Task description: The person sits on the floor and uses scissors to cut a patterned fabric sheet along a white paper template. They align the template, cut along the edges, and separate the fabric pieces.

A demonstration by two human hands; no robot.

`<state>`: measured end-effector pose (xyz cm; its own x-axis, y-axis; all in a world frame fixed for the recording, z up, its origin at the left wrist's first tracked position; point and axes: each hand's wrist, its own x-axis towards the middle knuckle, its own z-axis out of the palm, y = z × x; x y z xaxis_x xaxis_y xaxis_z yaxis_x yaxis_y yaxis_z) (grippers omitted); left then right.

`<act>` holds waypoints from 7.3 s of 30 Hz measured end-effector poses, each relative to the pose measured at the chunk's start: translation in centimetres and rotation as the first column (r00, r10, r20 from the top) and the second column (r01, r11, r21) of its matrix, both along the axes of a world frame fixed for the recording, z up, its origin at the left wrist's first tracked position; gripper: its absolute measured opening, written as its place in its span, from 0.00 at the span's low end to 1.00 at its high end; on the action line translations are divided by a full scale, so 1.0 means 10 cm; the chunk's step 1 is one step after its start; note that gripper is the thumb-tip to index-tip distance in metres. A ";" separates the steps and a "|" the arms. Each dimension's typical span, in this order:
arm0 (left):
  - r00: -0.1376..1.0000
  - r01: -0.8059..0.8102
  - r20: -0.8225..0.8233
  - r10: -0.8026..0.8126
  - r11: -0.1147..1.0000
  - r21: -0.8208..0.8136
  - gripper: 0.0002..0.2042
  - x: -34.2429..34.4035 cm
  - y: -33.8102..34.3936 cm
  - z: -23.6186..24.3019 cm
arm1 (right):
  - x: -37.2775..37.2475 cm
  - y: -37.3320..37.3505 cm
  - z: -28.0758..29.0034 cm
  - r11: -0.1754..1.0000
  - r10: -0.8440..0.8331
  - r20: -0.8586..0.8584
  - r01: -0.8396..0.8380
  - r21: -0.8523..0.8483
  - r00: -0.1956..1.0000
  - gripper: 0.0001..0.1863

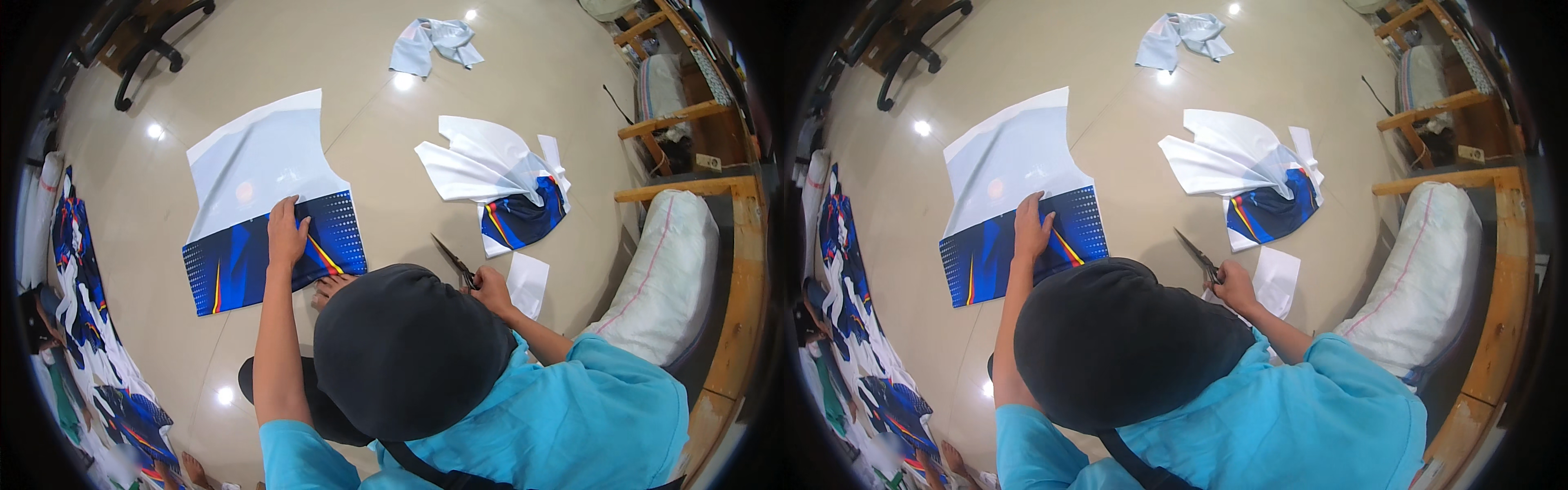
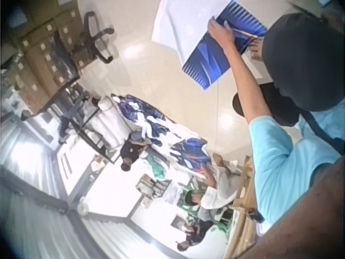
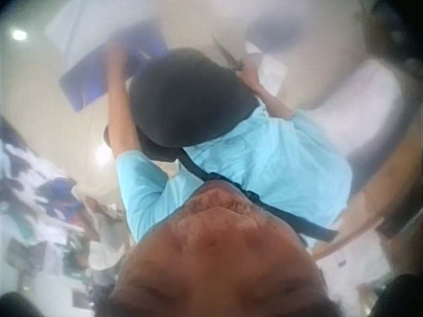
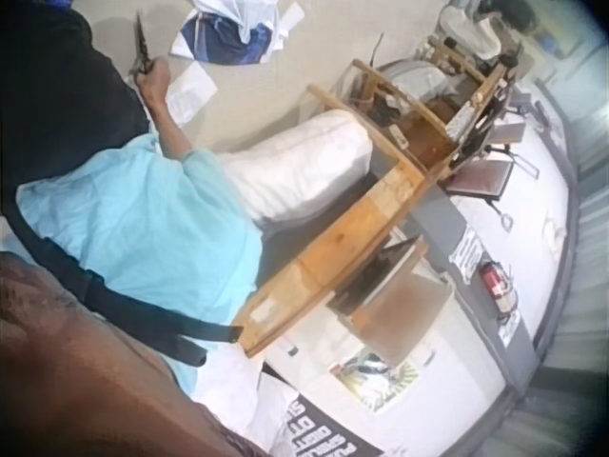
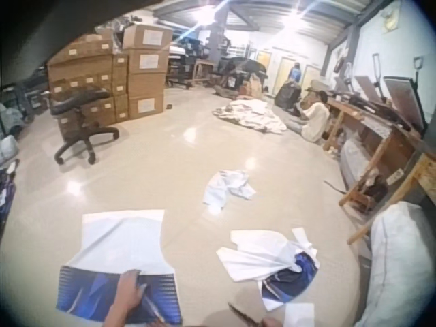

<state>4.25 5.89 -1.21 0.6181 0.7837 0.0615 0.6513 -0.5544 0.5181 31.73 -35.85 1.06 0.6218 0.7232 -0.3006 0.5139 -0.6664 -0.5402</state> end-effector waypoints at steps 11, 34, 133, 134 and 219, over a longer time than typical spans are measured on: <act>0.991 0.050 -0.129 -0.030 0.987 0.151 0.14 -0.07 0.05 -0.13 | 0.09 -0.04 0.05 0.926 0.266 -0.084 -0.279 -0.255 0.960 0.12; 0.625 -0.527 0.591 0.510 0.834 -0.163 0.08 -1.56 -1.89 2.63 | -1.41 3.31 -0.09 0.270 0.945 0.030 -0.830 0.488 0.325 0.22; 0.171 -0.970 -0.321 0.932 0.216 0.110 0.13 -4.44 -2.68 -0.26 | 0.00 3.48 -0.26 0.854 0.517 0.118 -0.521 0.001 0.848 0.12; 0.194 -0.960 -0.277 0.941 0.240 0.143 0.13 -4.30 -2.61 -0.27 | 0.00 3.53 -0.25 0.849 0.510 0.137 -0.523 0.078 0.849 0.11; 0.686 -0.704 -0.110 0.720 0.694 0.154 0.04 -3.39 -1.41 0.48 | -0.16 4.14 -0.23 0.409 0.740 0.310 -0.765 0.497 0.597 0.07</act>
<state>-29.63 -8.21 3.59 -0.1161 0.9867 0.1134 0.9336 0.0694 0.3516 30.09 5.52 -1.20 -0.2543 0.9166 0.3085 0.6864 0.3957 -0.6101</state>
